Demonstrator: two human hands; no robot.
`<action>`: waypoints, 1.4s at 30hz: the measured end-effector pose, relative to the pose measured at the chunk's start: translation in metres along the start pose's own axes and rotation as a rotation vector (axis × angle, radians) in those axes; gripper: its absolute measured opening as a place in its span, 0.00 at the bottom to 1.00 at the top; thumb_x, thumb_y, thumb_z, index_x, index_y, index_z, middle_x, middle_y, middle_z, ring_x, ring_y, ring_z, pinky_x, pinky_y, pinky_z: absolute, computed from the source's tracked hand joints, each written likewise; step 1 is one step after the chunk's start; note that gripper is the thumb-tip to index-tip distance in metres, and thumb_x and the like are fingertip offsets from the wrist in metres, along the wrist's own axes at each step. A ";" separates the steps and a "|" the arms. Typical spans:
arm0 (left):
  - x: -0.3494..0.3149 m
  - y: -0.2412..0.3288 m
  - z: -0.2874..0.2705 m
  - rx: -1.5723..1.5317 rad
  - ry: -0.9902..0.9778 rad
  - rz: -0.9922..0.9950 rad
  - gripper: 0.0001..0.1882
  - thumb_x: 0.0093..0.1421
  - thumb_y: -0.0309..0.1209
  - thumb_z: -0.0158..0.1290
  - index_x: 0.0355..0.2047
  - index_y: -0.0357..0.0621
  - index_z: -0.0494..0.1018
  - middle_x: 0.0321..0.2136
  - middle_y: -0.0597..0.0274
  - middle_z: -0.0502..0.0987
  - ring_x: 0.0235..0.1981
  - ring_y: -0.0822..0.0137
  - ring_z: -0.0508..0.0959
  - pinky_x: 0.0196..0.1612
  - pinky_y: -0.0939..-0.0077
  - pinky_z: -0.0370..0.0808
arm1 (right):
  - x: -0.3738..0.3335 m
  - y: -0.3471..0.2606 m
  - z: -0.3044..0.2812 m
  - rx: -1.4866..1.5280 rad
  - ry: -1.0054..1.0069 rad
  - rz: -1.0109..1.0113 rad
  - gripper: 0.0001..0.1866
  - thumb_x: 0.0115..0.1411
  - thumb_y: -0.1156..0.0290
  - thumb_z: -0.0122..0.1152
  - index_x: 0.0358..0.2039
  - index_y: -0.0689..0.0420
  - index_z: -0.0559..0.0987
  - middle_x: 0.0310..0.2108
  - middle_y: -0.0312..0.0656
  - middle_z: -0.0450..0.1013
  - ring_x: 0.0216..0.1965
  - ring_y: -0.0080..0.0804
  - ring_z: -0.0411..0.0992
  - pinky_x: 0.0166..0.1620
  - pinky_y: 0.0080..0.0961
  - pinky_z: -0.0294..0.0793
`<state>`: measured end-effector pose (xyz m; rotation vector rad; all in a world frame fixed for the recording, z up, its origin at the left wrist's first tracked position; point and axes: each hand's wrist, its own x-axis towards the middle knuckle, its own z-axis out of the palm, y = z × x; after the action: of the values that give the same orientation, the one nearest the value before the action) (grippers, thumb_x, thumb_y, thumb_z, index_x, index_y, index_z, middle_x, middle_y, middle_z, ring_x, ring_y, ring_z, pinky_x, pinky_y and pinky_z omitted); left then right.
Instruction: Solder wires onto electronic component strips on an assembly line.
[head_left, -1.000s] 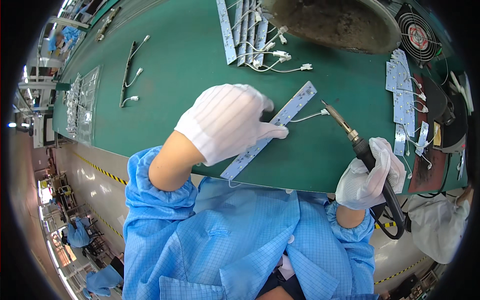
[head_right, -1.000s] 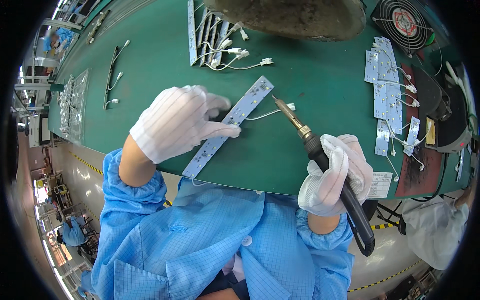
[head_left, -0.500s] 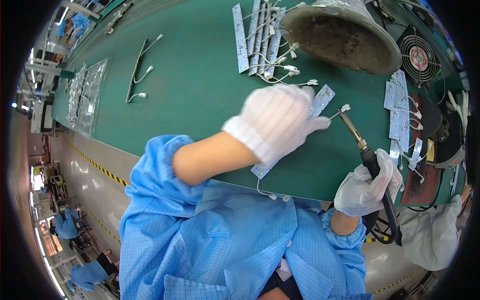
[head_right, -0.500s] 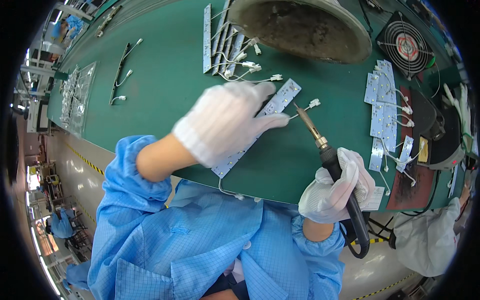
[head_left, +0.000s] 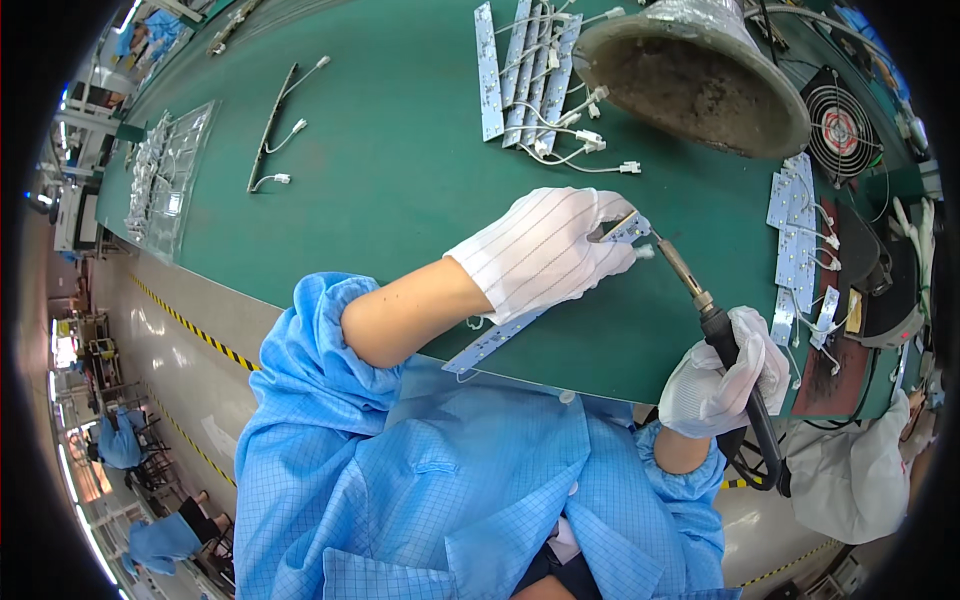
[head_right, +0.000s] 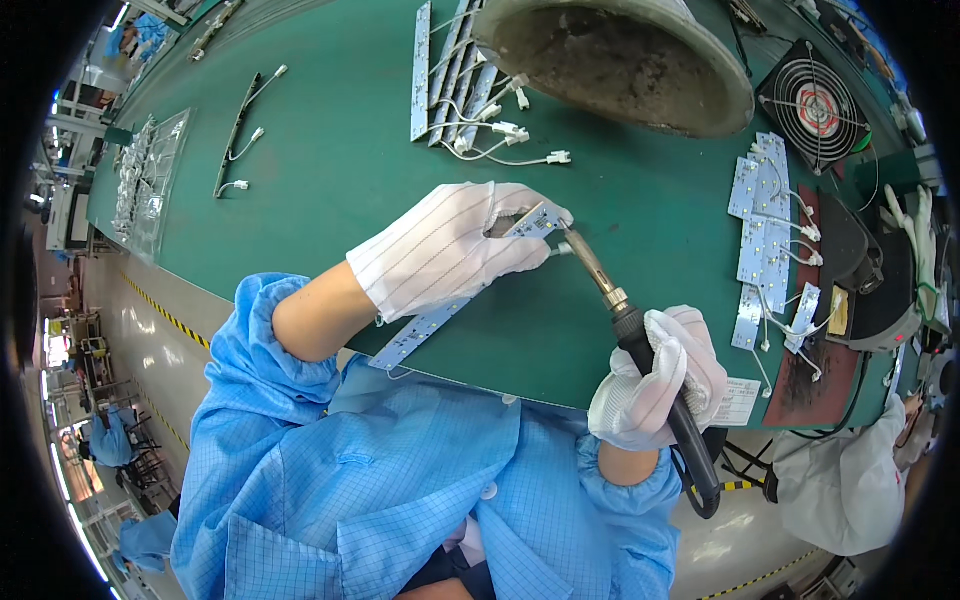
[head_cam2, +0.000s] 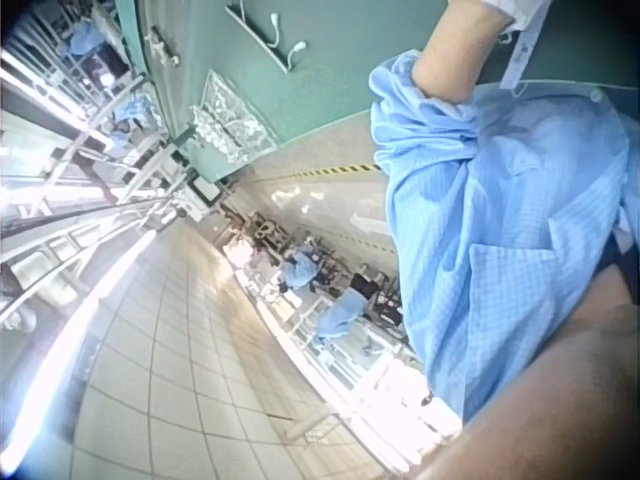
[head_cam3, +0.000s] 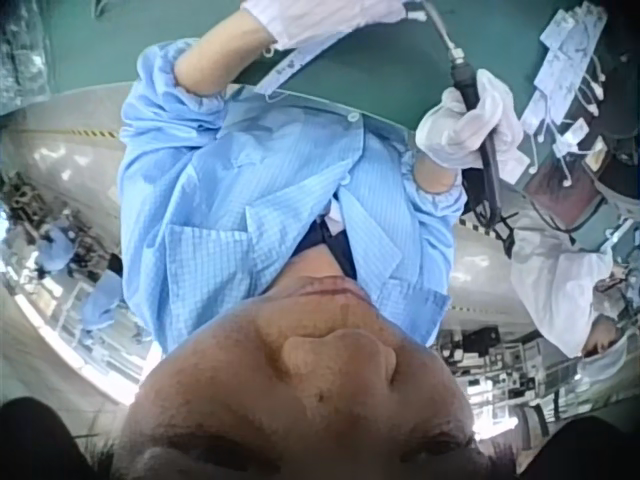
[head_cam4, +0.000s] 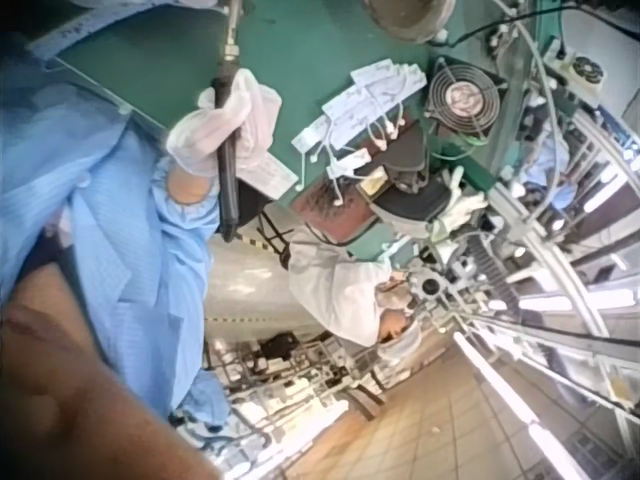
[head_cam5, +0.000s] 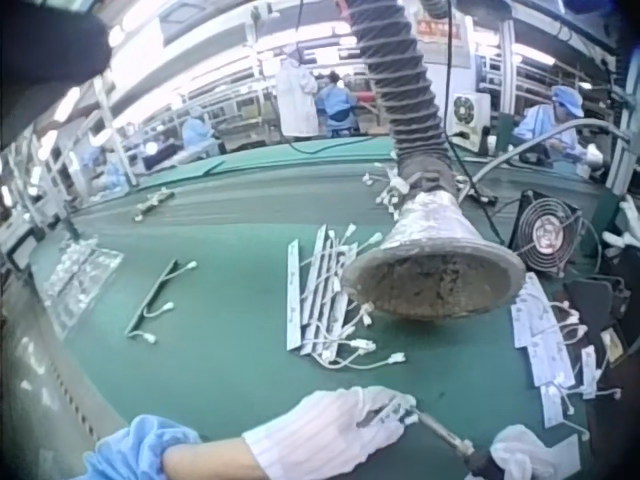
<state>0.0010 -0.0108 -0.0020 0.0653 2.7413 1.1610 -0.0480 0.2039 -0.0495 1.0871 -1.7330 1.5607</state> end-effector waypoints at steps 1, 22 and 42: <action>-0.001 -0.002 0.005 -0.049 0.095 0.014 0.18 0.54 0.34 0.51 0.43 0.36 0.71 0.32 0.46 0.75 0.29 0.52 0.74 0.35 0.66 0.72 | 0.000 0.001 0.001 -0.003 -0.002 0.009 0.10 0.54 0.81 0.45 0.38 0.68 0.66 0.31 0.51 0.69 0.21 0.37 0.66 0.25 0.32 0.69; -0.002 -0.008 0.017 -0.099 0.262 0.106 0.15 0.54 0.32 0.53 0.40 0.37 0.73 0.27 0.50 0.74 0.26 0.58 0.72 0.33 0.70 0.71 | 0.002 0.000 0.001 -0.054 -0.119 -0.090 0.13 0.52 0.77 0.45 0.38 0.68 0.65 0.28 0.56 0.71 0.19 0.37 0.65 0.24 0.33 0.66; -0.002 -0.007 0.011 -0.088 0.229 0.113 0.10 0.53 0.32 0.52 0.32 0.39 0.74 0.27 0.52 0.73 0.27 0.53 0.72 0.30 0.65 0.69 | 0.005 0.001 -0.001 -0.100 -0.092 -0.063 0.12 0.52 0.80 0.45 0.38 0.68 0.66 0.28 0.55 0.72 0.19 0.35 0.64 0.24 0.32 0.65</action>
<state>0.0052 -0.0083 -0.0140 0.0828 2.9113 1.3977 -0.0515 0.2038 -0.0463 1.1683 -1.7992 1.3910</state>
